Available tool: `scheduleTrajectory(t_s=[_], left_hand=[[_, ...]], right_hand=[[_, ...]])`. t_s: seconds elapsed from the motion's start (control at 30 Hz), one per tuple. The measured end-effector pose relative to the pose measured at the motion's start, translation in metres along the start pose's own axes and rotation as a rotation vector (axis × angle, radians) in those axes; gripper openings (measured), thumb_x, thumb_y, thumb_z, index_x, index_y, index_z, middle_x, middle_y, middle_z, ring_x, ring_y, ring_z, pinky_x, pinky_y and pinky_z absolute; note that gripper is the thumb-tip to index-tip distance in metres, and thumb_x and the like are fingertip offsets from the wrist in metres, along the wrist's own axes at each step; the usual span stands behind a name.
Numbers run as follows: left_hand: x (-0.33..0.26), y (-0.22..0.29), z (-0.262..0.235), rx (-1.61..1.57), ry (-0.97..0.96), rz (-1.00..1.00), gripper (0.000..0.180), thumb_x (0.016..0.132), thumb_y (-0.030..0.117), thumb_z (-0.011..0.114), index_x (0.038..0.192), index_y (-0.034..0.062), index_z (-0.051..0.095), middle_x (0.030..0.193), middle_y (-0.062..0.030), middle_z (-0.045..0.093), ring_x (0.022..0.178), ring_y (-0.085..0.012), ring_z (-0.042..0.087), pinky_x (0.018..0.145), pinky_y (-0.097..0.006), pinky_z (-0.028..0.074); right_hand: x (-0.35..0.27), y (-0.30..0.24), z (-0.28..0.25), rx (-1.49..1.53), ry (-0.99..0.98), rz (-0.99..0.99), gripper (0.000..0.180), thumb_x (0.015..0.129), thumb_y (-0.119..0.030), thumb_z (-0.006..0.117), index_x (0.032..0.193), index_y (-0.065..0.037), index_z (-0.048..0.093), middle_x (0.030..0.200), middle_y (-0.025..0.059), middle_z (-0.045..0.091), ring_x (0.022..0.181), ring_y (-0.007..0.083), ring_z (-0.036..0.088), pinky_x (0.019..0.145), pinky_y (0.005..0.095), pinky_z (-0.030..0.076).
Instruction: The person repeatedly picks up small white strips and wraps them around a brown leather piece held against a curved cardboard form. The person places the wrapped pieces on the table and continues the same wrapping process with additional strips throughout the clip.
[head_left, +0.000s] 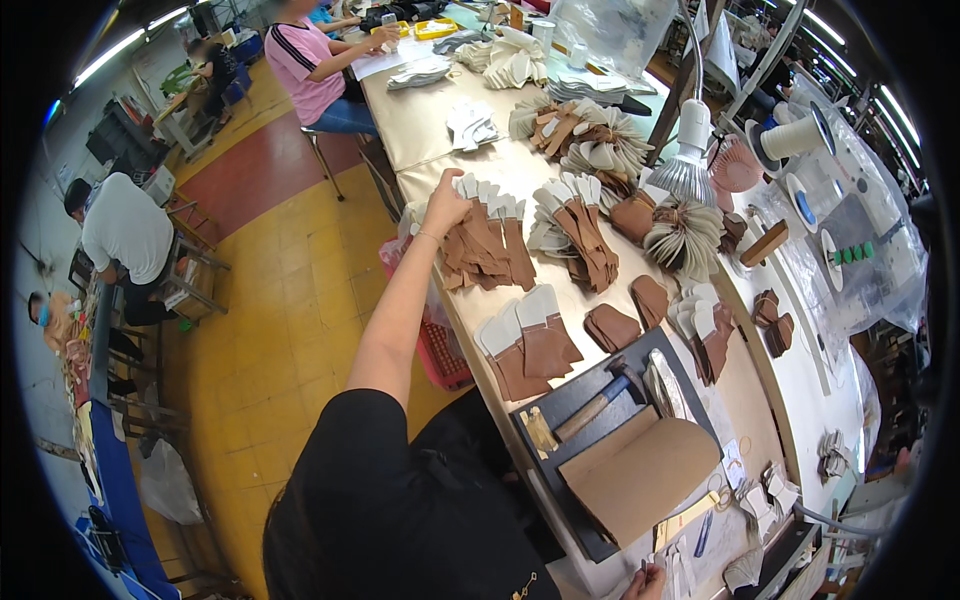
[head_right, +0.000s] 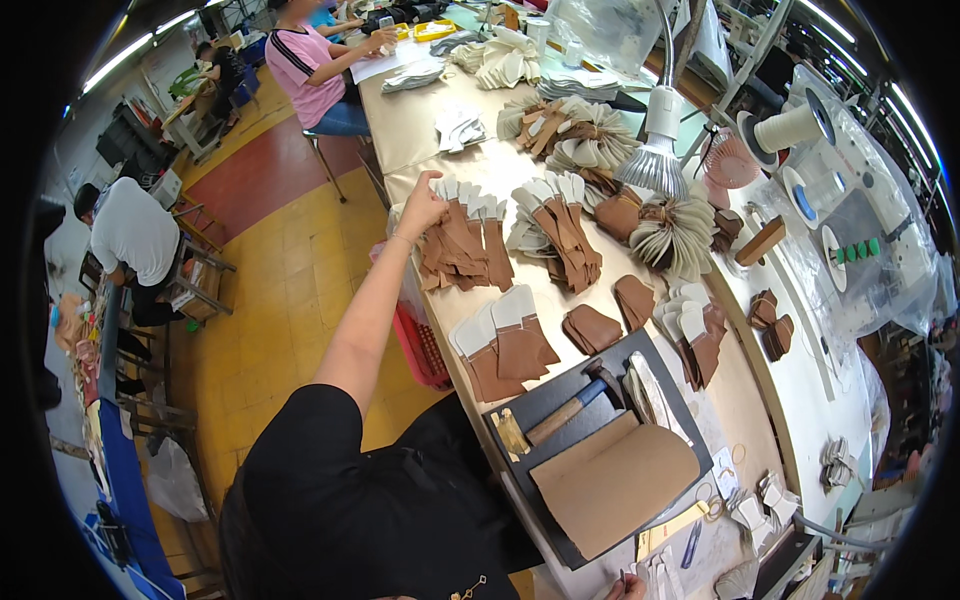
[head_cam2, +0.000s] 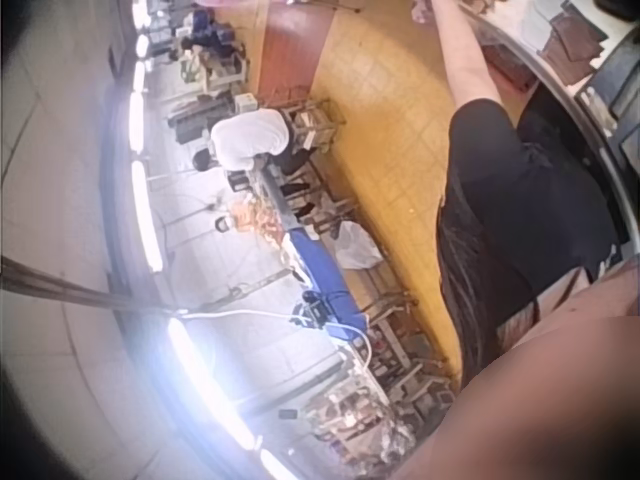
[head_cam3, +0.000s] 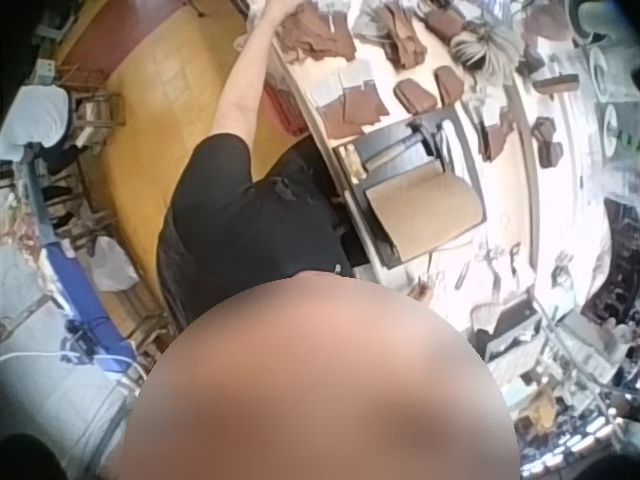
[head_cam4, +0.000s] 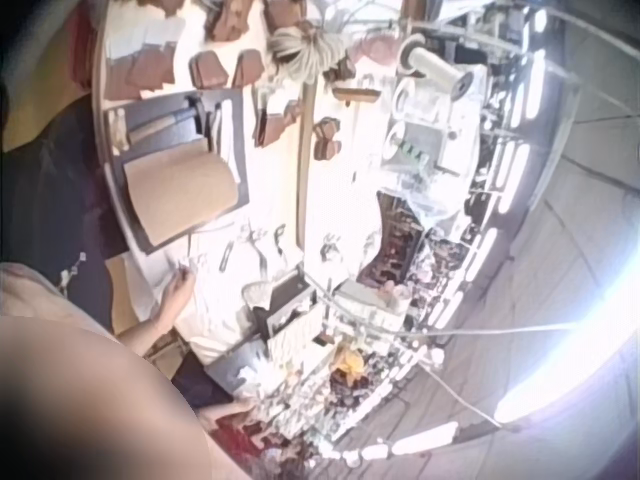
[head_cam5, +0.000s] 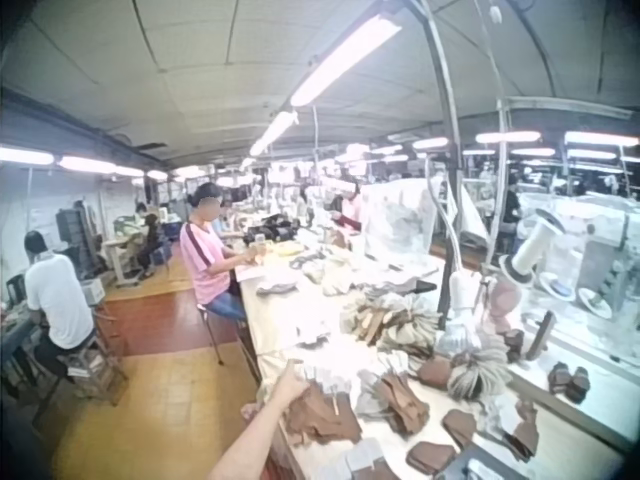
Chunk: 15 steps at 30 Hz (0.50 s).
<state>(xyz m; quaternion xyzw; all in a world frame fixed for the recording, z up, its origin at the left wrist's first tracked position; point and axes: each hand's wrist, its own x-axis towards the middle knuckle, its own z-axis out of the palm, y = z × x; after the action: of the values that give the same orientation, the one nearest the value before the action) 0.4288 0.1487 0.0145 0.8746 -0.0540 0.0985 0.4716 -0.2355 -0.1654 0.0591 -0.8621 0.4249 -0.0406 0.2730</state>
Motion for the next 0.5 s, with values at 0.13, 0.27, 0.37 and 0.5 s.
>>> scheduleTrajectory(t_s=[0.13, 0.27, 0.37, 0.5], left_hand=[[0.0, 0.01, -0.001, -0.358, -0.177, -0.002, 0.071, 0.072, -0.005, 0.062, 0.138, 0.0099, 0.041, 0.072, -0.0021, 0.053, 0.065, -0.0106, 0.052, 0.059, -0.023, 0.044], [0.002, 0.015, -0.012, -0.607, -0.191, -0.069, 0.065, 0.078, -0.005, 0.061, 0.138, 0.0099, 0.041, 0.079, -0.0021, 0.056, 0.068, -0.0082, 0.052, 0.059, -0.02, 0.042], [0.001, 0.023, -0.024, -0.569, -0.149, -0.072, 0.057, 0.084, -0.001, 0.059, 0.138, 0.0104, 0.043, 0.089, -0.0028, 0.055, 0.079, -0.0104, 0.053, 0.068, -0.026, 0.045], [-0.006, 0.051, -0.036, -0.742, -0.201, -0.097, 0.05, 0.088, 0.0, 0.056, 0.136, 0.0064, 0.044, 0.097, -0.0041, 0.055, 0.084, -0.012, 0.054, 0.071, -0.028, 0.046]], right_hand=[[-0.002, -0.011, -0.001, 0.041, 0.053, -0.009, 0.018, 0.09, -0.007, 0.055, 0.104, 0.003, 0.057, 0.096, 0.0221, 0.062, 0.089, 0.0345, 0.059, 0.084, 0.0381, 0.046], [-0.003, -0.014, -0.002, 0.042, 0.055, 0.041, 0.019, 0.089, -0.008, 0.056, 0.104, 0.003, 0.058, 0.099, 0.0218, 0.064, 0.09, 0.0371, 0.06, 0.083, 0.038, 0.046], [-0.002, -0.004, -0.002, 0.038, -0.037, 0.149, 0.026, 0.088, -0.01, 0.06, 0.112, 0.001, 0.059, 0.111, 0.0214, 0.062, 0.104, 0.0376, 0.058, 0.09, 0.0417, 0.045], [0.002, 0.012, 0.013, 0.155, 0.115, -0.043, 0.013, 0.084, 0.007, 0.054, 0.096, 0.003, 0.051, 0.089, 0.0142, 0.055, 0.084, 0.0245, 0.058, 0.081, 0.0327, 0.047]])
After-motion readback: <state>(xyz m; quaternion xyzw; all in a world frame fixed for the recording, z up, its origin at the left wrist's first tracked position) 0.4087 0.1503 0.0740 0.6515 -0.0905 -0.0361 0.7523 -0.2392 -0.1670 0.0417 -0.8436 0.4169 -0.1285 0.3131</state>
